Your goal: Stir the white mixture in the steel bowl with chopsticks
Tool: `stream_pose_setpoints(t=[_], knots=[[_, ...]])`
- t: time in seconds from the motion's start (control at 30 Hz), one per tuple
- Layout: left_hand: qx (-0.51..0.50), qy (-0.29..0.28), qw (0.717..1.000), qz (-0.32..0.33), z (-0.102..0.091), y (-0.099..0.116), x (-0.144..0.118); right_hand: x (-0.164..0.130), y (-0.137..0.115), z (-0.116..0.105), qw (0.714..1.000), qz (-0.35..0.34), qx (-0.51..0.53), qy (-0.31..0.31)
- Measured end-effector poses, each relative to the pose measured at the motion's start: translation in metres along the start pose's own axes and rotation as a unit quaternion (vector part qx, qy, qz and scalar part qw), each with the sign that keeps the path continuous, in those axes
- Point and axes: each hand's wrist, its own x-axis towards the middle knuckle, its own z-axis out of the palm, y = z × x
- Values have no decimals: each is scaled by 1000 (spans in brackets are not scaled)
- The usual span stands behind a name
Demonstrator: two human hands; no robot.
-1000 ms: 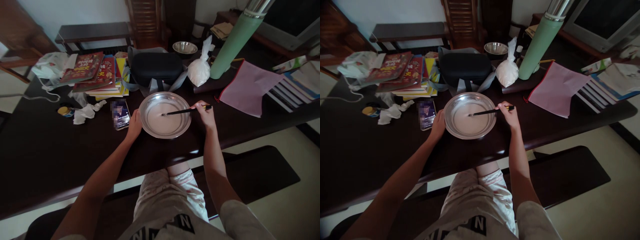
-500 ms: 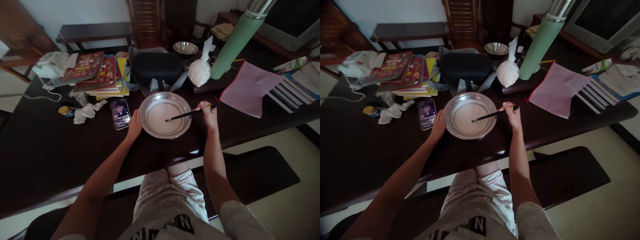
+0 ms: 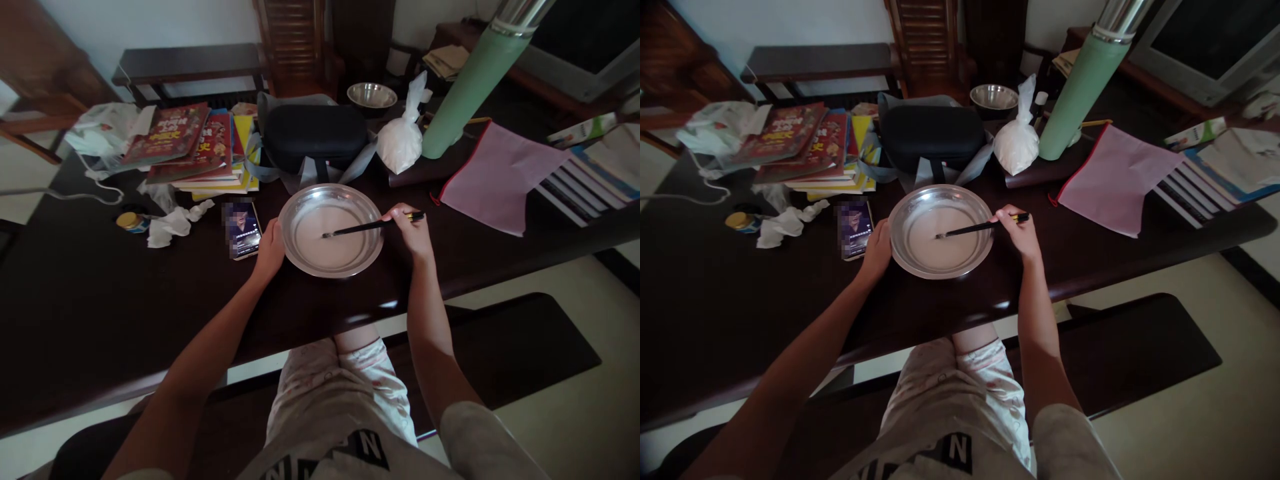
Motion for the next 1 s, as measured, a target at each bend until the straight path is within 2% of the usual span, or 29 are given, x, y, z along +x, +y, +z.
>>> stream_pose_setpoints(t=[0.13, 0.33, 0.5, 0.67, 0.7, 0.87, 0.93, 1.0], knots=[[-9, 4, 1000, 6, 0, -3, 0, 0, 0, -1, 998, 6, 4, 61], [6, 6, 1000, -4, 0, 1, 0, 0, 1, 3, 1000, -9, 4, -26], [6, 6, 1000, 1, 1, 3, 0, 1, 4, 0, 998, 3, 15, 59], [4, 9, 1000, 1, 2, 1, 0, 1, 3, 3, 1000, 3, 5, -25], [3, 10, 1000, 1, 2, 1, 0, 1, 3, 3, 1000, -1, 2, -26], [-9, 11, 1000, 2, 2, -2, 0, 1, 5, 0, 998, 5, 0, 59], [-8, 12, 1000, 5, 2, -3, 0, 0, 4, 1, 999, 11, 2, 36], [-5, 13, 1000, 5, 2, -4, 0, 0, 2, 3, 1000, 10, -5, -12]])
